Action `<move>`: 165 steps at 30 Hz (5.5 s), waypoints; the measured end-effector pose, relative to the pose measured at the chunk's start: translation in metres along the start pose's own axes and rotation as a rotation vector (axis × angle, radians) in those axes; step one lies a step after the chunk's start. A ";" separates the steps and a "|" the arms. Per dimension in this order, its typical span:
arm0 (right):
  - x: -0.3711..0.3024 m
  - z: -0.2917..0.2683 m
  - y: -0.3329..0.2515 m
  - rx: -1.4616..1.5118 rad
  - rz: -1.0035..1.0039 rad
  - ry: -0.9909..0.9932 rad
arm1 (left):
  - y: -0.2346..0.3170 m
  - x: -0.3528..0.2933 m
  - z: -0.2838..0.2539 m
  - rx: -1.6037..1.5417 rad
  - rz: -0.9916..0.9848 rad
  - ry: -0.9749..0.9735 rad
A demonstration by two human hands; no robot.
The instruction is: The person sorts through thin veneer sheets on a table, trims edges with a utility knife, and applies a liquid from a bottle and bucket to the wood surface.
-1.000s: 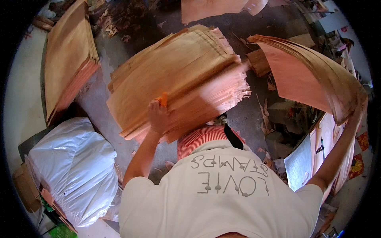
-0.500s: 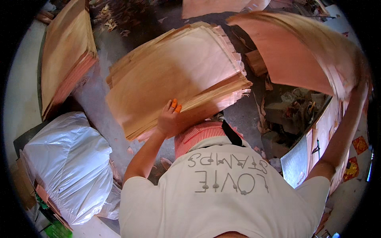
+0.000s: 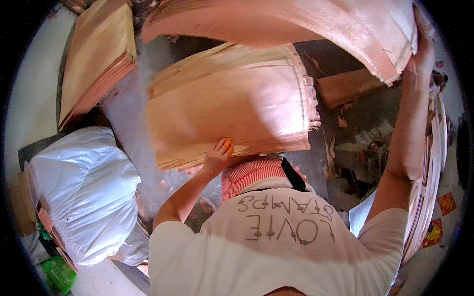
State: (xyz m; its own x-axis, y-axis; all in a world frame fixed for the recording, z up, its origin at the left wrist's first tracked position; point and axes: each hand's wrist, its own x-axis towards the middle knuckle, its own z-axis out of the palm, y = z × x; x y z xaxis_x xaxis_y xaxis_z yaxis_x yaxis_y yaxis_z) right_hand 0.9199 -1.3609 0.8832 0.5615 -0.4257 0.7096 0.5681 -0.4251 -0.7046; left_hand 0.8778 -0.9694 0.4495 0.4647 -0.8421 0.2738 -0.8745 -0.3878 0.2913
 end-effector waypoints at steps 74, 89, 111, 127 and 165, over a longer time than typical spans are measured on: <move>-0.647 -0.272 0.079 -0.675 1.590 -0.342 | 0.209 0.125 0.020 -0.614 -0.064 -0.950; -0.660 -0.520 -0.061 -0.613 1.341 0.394 | 0.435 0.272 0.174 -0.199 0.556 -1.145; -0.615 -0.987 -0.017 -1.647 1.668 1.258 | 0.909 0.550 0.438 -1.219 0.479 -1.083; -0.745 -0.856 -0.103 -1.732 1.672 1.849 | 0.912 0.499 0.396 -0.600 1.672 -1.026; -0.696 -0.684 -0.113 -0.350 0.835 2.254 | 0.916 0.490 0.419 -0.658 0.958 -1.127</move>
State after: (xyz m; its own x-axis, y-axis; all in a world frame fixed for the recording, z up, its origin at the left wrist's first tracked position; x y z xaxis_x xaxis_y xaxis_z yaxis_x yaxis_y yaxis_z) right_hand 0.0536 -1.5626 0.4666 -0.8277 -0.2431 -0.5058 0.4516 0.2465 -0.8575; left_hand 0.2458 -1.8941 0.4663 -0.7797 -0.6158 -0.1137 -0.4224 0.3832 0.8214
